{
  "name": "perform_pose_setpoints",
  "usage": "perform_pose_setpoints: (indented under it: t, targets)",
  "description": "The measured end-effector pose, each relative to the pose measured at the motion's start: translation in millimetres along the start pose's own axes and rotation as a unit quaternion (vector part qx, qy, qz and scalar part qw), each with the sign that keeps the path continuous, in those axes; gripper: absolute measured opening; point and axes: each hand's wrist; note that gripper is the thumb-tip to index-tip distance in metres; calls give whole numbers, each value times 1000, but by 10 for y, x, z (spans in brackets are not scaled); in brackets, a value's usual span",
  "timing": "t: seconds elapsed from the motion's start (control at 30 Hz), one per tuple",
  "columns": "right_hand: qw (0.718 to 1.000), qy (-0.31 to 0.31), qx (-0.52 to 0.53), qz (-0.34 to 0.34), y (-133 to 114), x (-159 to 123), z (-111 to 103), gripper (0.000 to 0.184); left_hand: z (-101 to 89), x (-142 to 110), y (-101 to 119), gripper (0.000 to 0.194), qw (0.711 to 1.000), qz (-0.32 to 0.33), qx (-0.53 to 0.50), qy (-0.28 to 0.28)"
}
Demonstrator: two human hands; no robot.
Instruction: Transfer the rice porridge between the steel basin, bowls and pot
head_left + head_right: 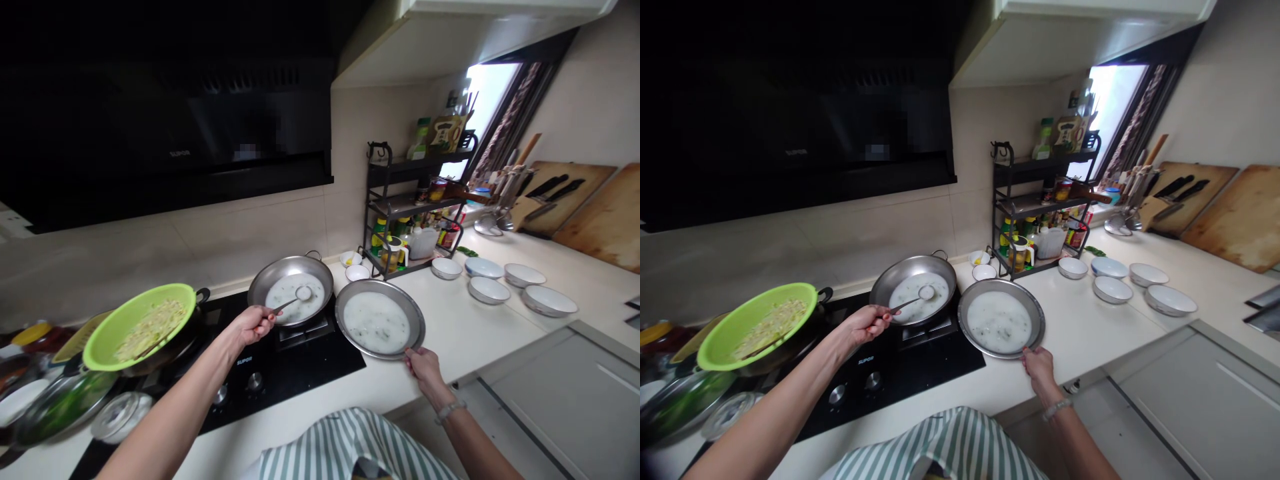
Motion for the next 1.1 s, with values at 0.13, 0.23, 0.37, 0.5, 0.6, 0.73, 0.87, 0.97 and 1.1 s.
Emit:
perform_pose_setpoints:
  t: [0.13, 0.23, 0.37, 0.5, 0.6, 0.73, 0.87, 0.97, 1.1]
  targets:
    - [1000, 0, -1, 5, -10, -1, 0, 26, 68, -112, 5, 16, 999, 16, 19, -27]
    - [1000, 0, -1, 5, -8, 4, 9, 27, 177, -266, 11, 18, 997, 41, 34, -55]
    - [1000, 2, 1, 5, 5, 10, 15, 27, 373, -443, -19, 16, 992, 57, 58, -98]
    - [1000, 1, 6, 3, 19, 11, 10, 23, 601, -428, -174, 16, 987, 42, 103, -118]
    - [1000, 2, 9, 3, 22, 13, 11, 23, 782, -290, -411, 15, 980, 41, 155, -114]
    - [1000, 4, 10, 5, 23, 20, 18, 24, 962, -80, -797, 16, 948, 122, 287, -66]
    - [1000, 6, 9, 4, 31, 23, 19, 24, 962, 47, -1069, 14, 814, 348, 464, -32]
    - [1000, 5, 10, 4, 34, 18, 14, 23, 886, 74, -1146, 20, 724, 453, 518, -43]
    - [1000, 2, 10, 4, 21, 5, 5, 24, 852, 20, -1108, 15, 771, 447, 448, -69]
Point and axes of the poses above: each hand's wrist, its own x-axis towards the middle knuckle, its own z-axis out of the palm, y = z × x, and after that the axes turned 11 degrees about y, right-handed
